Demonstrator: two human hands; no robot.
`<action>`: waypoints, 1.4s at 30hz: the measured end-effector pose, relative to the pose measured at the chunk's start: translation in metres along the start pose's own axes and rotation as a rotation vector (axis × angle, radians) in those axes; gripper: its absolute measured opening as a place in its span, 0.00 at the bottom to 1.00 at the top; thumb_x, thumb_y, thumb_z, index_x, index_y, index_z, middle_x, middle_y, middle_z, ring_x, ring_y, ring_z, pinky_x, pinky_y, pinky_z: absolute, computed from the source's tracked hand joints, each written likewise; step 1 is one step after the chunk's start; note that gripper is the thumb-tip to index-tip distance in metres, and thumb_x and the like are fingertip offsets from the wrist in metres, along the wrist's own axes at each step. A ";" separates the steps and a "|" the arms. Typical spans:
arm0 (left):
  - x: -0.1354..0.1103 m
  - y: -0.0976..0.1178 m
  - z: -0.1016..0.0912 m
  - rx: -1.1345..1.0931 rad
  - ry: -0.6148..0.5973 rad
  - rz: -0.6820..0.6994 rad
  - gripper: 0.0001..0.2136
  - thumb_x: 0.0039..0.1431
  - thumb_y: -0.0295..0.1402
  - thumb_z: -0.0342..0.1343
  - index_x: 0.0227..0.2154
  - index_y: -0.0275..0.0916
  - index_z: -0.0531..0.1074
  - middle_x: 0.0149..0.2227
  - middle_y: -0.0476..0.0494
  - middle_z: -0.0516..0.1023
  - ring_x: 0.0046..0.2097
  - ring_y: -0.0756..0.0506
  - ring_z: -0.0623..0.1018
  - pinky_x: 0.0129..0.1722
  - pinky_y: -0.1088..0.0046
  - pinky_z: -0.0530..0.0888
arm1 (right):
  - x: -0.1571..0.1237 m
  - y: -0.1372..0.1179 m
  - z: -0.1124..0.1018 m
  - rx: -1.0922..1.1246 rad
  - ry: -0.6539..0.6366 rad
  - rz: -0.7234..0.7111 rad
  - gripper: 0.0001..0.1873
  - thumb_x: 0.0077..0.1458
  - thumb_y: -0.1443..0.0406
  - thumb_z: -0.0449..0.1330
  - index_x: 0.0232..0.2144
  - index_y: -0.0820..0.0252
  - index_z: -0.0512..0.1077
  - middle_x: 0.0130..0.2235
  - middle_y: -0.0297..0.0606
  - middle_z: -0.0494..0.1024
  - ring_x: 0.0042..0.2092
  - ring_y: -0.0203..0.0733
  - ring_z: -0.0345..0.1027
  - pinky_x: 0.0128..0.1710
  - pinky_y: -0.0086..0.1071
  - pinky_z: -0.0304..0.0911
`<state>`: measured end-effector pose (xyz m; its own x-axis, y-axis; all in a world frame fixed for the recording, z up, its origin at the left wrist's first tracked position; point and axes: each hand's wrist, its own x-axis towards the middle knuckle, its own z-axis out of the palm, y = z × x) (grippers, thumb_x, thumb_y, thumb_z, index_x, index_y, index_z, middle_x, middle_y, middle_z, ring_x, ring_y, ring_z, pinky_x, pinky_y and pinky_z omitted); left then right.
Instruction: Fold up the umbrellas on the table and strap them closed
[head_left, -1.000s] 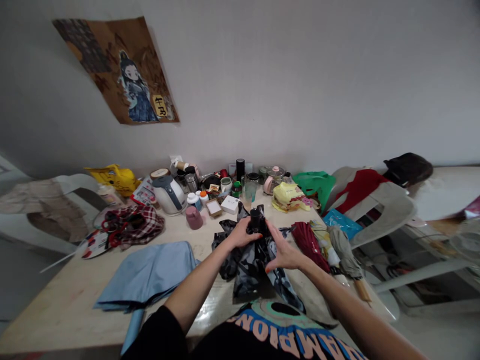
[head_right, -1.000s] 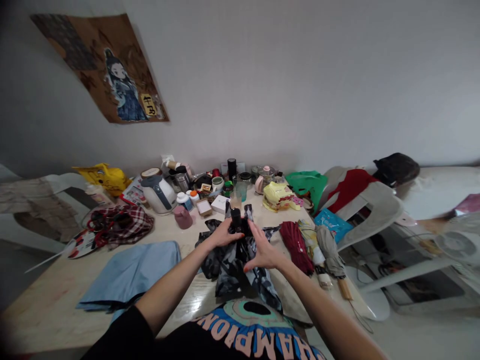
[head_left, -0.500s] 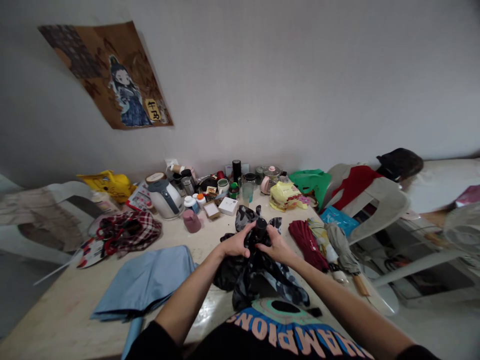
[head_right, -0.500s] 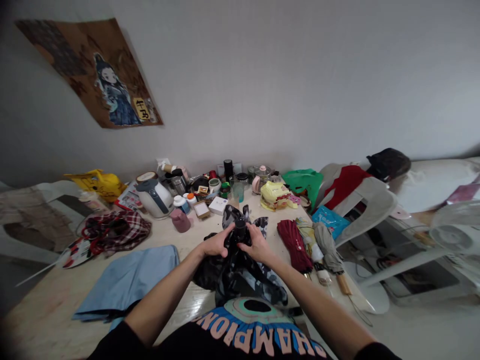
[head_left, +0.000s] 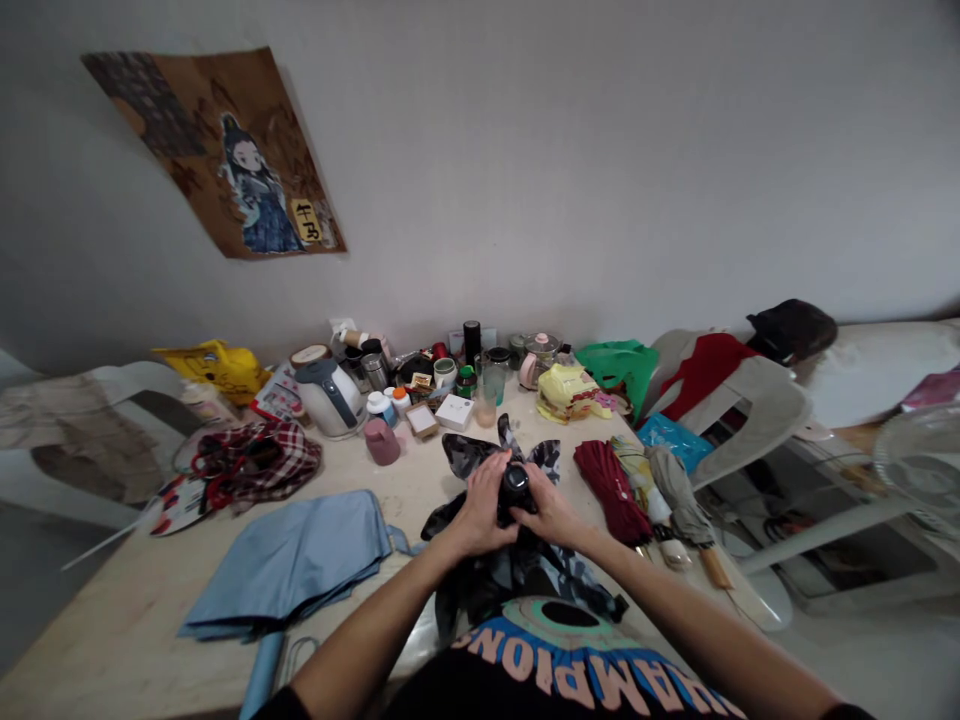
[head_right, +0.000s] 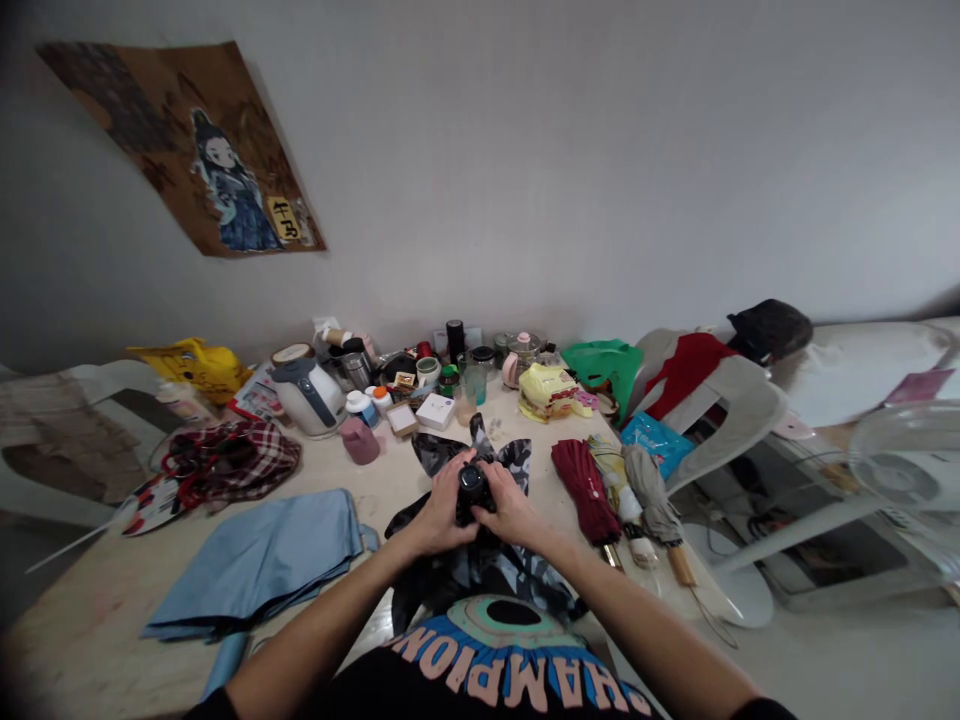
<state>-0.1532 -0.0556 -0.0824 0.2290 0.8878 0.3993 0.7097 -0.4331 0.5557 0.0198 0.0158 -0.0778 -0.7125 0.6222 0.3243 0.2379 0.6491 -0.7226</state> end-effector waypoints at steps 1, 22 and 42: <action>0.003 -0.001 -0.001 -0.019 0.001 0.002 0.50 0.41 0.31 0.63 0.66 0.38 0.41 0.67 0.27 0.51 0.68 0.31 0.52 0.64 0.45 0.52 | 0.001 -0.004 -0.003 0.010 -0.010 0.008 0.35 0.46 0.68 0.59 0.58 0.63 0.60 0.53 0.50 0.66 0.57 0.53 0.58 0.60 0.51 0.54; 0.052 0.069 -0.045 -0.096 0.090 0.372 0.13 0.57 0.30 0.53 0.45 0.39 0.75 0.38 0.39 0.78 0.41 0.44 0.76 0.41 0.66 0.70 | -0.046 -0.094 -0.068 0.251 0.080 0.150 0.22 0.50 0.68 0.60 0.50 0.56 0.68 0.45 0.40 0.71 0.43 0.41 0.67 0.42 0.34 0.68; 0.222 0.225 -0.114 0.166 0.082 1.363 0.17 0.64 0.30 0.51 0.54 0.52 0.70 0.58 0.50 0.71 0.60 0.45 0.68 0.59 0.65 0.67 | -0.051 -0.220 -0.152 0.974 0.709 0.378 0.24 0.38 0.56 0.73 0.30 0.58 0.66 0.22 0.30 0.69 0.19 0.30 0.59 0.14 0.21 0.52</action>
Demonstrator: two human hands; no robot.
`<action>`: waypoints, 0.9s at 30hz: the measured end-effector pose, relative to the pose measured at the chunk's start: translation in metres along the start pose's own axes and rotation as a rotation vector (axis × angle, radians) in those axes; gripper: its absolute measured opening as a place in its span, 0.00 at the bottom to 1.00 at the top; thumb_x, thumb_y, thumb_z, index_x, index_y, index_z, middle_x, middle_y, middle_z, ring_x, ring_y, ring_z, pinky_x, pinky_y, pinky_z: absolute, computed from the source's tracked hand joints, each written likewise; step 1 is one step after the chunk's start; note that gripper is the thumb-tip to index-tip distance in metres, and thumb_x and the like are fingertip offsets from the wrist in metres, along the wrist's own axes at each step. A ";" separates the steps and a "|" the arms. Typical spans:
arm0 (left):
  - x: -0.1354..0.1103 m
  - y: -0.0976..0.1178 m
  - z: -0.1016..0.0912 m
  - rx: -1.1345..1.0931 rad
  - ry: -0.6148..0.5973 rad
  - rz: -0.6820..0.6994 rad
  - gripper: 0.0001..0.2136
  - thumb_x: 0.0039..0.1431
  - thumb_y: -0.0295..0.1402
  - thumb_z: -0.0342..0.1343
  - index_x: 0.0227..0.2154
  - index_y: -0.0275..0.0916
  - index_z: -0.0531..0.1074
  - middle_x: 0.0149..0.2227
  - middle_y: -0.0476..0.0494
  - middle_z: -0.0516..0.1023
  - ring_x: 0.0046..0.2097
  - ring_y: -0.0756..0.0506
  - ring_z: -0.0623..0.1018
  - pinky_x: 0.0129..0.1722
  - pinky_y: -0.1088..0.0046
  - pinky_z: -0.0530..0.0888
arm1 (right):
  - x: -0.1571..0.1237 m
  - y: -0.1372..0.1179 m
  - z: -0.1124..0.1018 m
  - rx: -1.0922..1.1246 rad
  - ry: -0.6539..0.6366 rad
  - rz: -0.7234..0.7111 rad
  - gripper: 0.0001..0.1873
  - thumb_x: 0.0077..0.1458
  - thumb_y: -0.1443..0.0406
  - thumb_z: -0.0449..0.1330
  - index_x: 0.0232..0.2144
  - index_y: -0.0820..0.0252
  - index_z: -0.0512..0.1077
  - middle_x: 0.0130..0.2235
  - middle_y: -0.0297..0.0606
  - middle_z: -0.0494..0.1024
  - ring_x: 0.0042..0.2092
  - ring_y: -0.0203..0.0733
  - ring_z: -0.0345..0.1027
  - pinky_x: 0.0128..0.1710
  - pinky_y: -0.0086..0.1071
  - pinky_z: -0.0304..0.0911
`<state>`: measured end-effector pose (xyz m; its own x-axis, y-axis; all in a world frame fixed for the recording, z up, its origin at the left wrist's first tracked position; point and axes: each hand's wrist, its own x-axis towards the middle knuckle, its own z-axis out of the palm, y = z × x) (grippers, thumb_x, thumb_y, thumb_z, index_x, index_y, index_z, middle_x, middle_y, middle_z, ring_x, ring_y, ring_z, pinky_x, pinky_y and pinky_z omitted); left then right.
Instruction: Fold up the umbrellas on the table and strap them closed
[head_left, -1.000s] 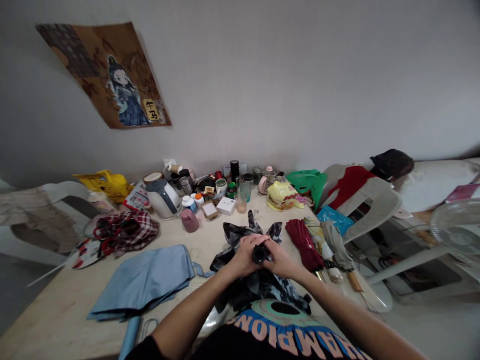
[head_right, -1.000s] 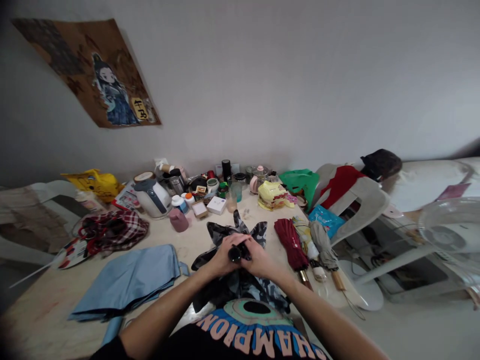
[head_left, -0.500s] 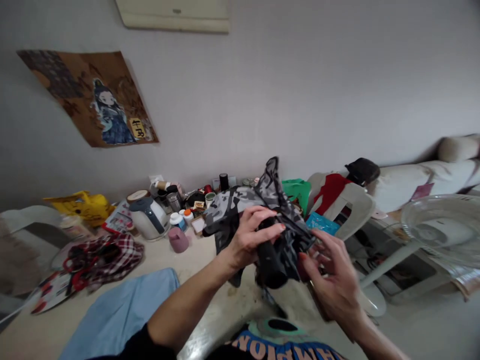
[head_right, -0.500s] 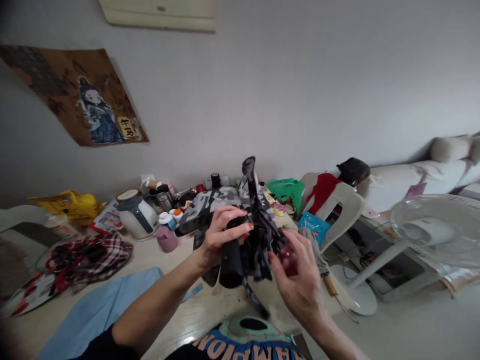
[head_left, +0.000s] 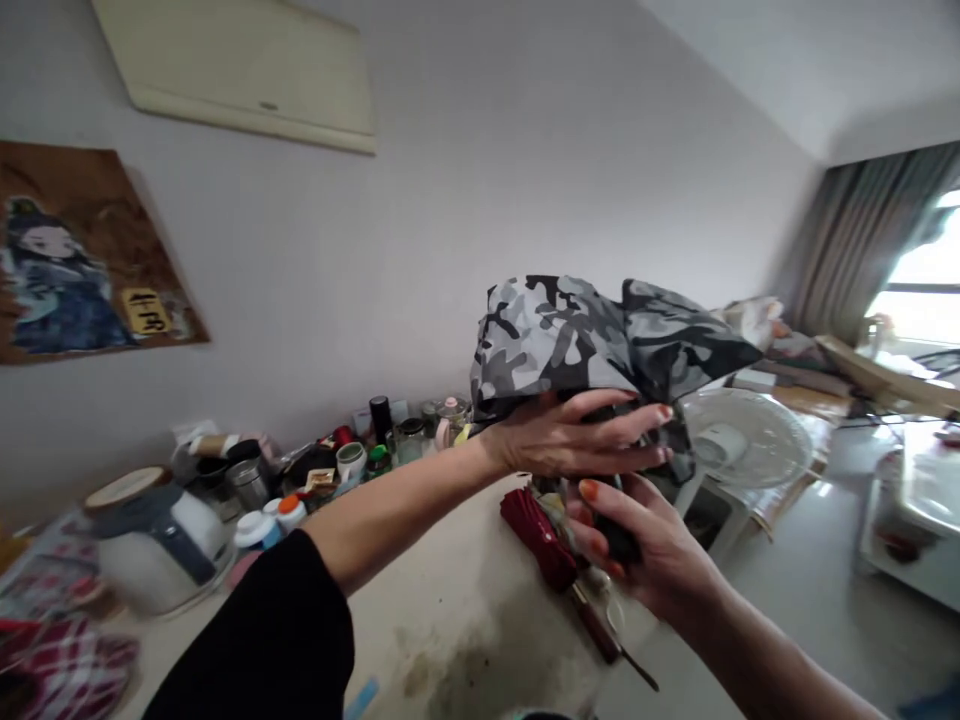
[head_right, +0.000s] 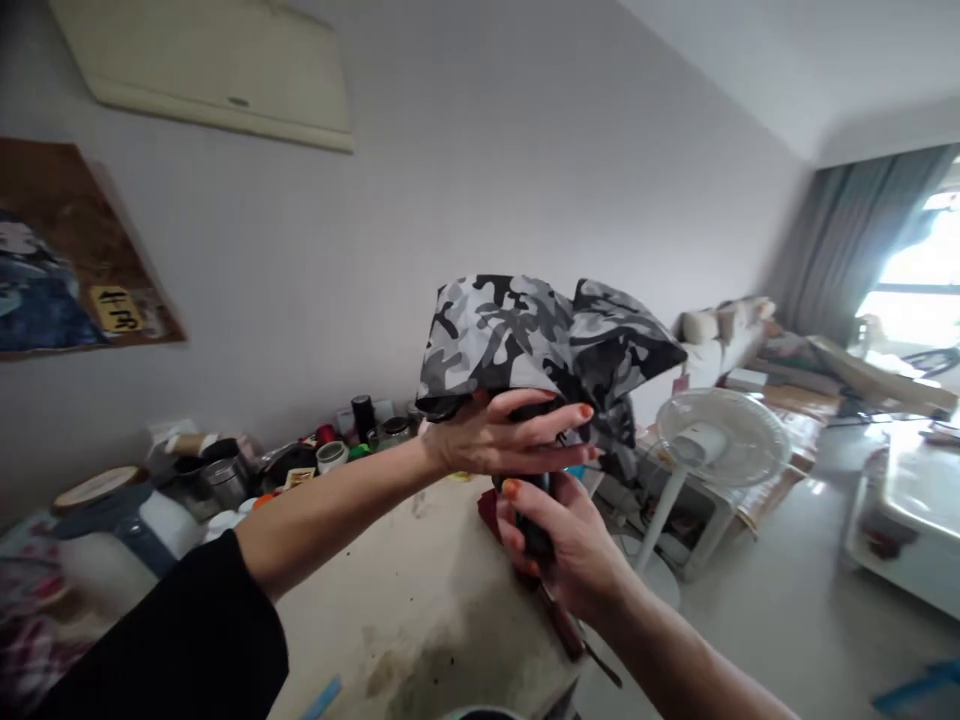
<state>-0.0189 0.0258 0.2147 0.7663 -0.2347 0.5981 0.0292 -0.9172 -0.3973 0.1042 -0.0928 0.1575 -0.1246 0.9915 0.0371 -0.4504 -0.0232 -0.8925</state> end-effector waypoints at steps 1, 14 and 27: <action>0.003 0.000 -0.002 0.028 0.027 0.017 0.19 0.64 0.28 0.51 0.56 0.53 0.68 0.59 0.50 0.70 0.60 0.44 0.69 0.58 0.64 0.67 | 0.001 0.000 -0.004 -0.027 0.018 -0.066 0.24 0.38 0.55 0.73 0.31 0.58 0.65 0.21 0.29 0.68 0.18 0.29 0.57 0.13 0.20 0.48; -0.023 0.046 0.066 -0.761 0.227 -0.924 0.11 0.60 0.31 0.49 0.36 0.37 0.77 0.35 0.41 0.79 0.38 0.45 0.77 0.41 0.67 0.72 | 0.077 -0.131 -0.040 0.302 0.260 -0.055 0.14 0.65 0.63 0.50 0.26 0.60 0.57 0.22 0.29 0.58 0.19 0.25 0.52 0.13 0.13 0.50; 0.018 0.069 0.118 -1.931 0.049 -1.310 0.23 0.56 0.52 0.55 0.31 0.32 0.74 0.24 0.48 0.74 0.26 0.53 0.73 0.28 0.79 0.67 | -0.007 -0.021 -0.056 0.159 0.654 -0.300 0.22 0.37 0.62 0.74 0.29 0.61 0.65 0.21 0.28 0.65 0.20 0.27 0.57 0.14 0.19 0.52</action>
<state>0.0726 -0.0038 0.1155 0.8391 0.5374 -0.0842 -0.1283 0.3460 0.9294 0.1642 -0.0920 0.1502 0.5544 0.8307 -0.0500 -0.5108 0.2922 -0.8085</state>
